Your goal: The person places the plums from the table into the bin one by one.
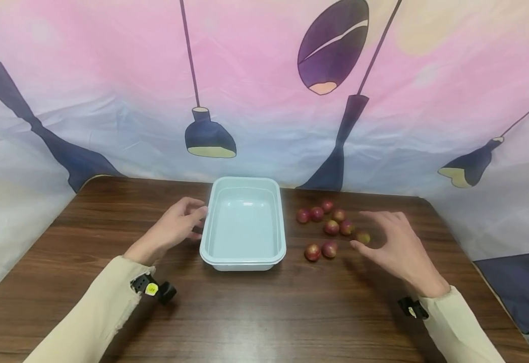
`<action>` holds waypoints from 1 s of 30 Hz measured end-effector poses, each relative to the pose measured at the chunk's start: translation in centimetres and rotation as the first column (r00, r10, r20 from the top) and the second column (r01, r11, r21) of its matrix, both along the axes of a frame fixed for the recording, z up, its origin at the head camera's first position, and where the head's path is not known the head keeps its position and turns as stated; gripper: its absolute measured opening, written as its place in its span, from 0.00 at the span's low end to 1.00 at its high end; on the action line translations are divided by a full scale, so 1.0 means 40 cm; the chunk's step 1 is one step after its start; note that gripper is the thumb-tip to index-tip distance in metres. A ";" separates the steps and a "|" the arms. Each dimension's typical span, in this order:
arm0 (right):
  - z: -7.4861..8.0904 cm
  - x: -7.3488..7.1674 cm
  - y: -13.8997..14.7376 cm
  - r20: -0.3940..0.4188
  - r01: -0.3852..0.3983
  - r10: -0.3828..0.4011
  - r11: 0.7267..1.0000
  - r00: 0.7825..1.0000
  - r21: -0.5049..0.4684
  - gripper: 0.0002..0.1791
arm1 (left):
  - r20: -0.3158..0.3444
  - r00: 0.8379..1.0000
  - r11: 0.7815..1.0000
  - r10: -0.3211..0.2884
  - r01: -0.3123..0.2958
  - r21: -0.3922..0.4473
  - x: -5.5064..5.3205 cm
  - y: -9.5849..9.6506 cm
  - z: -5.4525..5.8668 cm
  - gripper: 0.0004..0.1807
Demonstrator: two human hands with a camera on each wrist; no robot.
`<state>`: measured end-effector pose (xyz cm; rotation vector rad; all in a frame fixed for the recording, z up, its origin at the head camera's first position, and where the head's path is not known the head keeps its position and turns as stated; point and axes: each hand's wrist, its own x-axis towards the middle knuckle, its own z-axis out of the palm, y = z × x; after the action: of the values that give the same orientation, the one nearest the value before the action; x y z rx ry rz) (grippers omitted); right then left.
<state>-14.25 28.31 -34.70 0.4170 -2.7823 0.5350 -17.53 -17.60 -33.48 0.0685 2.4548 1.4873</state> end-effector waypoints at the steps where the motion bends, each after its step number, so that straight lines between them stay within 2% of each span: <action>1: 0.000 -0.001 0.001 0.006 -0.004 0.004 1.000 1.000 0.003 0.36 | 0.013 1.000 1.000 -0.003 0.003 0.012 -0.005 -0.002 -0.003 0.32; 11: -0.019 -0.022 0.015 0.050 -0.041 0.040 0.999 0.998 0.019 0.35 | 0.118 0.991 0.995 -0.063 0.053 0.085 -0.031 -0.015 -0.010 0.33; 20: -0.034 -0.039 0.029 0.080 -0.038 0.037 0.999 0.996 0.020 0.34 | 0.121 0.988 0.993 -0.091 0.081 0.086 -0.053 -0.015 -0.011 0.32; 30: -0.041 -0.052 0.035 0.102 -0.042 0.039 0.999 0.994 0.021 0.33 | 0.105 0.989 0.984 -0.103 0.085 0.158 -0.064 -0.018 -0.008 0.29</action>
<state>-16.34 29.70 -36.33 0.4646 -2.8854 0.5485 -20.07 -18.33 -33.82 0.1250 2.2147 1.5906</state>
